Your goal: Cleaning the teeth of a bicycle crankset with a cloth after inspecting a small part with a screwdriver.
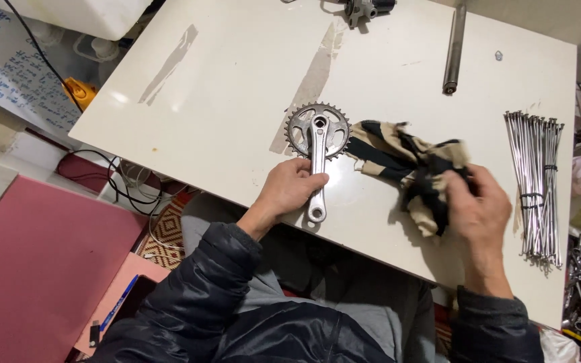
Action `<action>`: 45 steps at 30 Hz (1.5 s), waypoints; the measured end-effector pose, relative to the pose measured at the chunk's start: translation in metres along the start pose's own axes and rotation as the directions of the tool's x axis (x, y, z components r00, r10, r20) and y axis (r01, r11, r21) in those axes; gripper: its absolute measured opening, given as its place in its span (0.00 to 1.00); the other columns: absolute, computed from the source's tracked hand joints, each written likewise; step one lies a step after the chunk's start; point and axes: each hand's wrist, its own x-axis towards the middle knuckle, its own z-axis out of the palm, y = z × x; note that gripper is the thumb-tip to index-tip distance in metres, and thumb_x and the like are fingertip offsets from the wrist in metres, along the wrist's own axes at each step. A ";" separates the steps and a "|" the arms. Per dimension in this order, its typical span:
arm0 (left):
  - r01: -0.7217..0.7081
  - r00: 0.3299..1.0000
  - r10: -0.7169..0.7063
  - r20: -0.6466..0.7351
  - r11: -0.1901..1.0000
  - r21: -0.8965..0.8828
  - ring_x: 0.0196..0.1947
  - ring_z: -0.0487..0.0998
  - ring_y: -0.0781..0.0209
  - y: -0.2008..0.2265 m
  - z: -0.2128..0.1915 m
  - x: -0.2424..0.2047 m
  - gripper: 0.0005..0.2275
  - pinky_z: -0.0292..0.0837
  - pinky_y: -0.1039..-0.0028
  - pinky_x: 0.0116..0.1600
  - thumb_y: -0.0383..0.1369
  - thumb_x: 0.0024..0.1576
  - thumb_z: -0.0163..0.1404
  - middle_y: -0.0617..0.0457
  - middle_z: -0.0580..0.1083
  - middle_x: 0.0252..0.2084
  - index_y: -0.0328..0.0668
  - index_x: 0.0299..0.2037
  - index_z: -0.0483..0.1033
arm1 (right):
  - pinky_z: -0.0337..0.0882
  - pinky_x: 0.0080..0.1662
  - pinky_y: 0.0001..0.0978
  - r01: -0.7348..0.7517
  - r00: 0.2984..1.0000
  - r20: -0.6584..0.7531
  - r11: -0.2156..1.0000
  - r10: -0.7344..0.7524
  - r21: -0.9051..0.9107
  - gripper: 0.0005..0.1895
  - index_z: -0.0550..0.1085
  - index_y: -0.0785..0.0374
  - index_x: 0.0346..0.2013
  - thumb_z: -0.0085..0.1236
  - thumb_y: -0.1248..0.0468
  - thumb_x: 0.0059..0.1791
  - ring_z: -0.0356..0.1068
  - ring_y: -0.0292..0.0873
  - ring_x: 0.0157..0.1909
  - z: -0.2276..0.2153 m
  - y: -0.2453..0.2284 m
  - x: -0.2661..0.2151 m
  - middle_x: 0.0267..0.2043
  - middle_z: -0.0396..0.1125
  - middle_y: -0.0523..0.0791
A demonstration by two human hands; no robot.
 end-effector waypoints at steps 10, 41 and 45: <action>0.086 0.983 0.022 0.182 0.819 -0.567 0.29 0.80 0.58 -0.004 0.014 -0.004 0.12 0.80 0.75 0.24 0.25 0.61 0.47 0.43 0.69 0.35 0.22 0.50 0.66 | 0.77 0.42 0.16 -0.028 0.967 -0.111 0.526 0.231 0.850 0.08 0.73 0.59 0.45 0.47 0.70 0.54 0.71 0.29 0.37 -0.050 -0.022 -0.001 0.43 0.69 0.39; -0.259 0.911 0.379 0.162 0.831 -0.492 0.07 0.69 0.63 -0.015 0.046 -0.009 0.18 0.67 0.79 0.13 0.41 0.67 0.43 0.47 0.67 0.10 0.33 0.33 0.72 | 0.73 0.42 0.31 -0.002 0.906 -0.397 0.939 0.147 0.344 0.13 0.72 0.52 0.43 0.57 0.65 0.44 0.70 0.39 0.37 0.096 -0.041 0.033 0.32 0.68 0.43; -0.252 0.912 0.381 0.154 0.815 -0.522 0.08 0.70 0.64 -0.014 0.042 -0.012 0.16 0.69 0.78 0.13 0.40 0.67 0.42 0.47 0.69 0.13 0.32 0.36 0.71 | 0.75 0.41 0.27 -0.004 0.863 -0.384 0.765 0.328 0.644 0.08 0.69 0.52 0.45 0.54 0.60 0.51 0.71 0.37 0.37 0.072 -0.083 0.024 0.37 0.71 0.45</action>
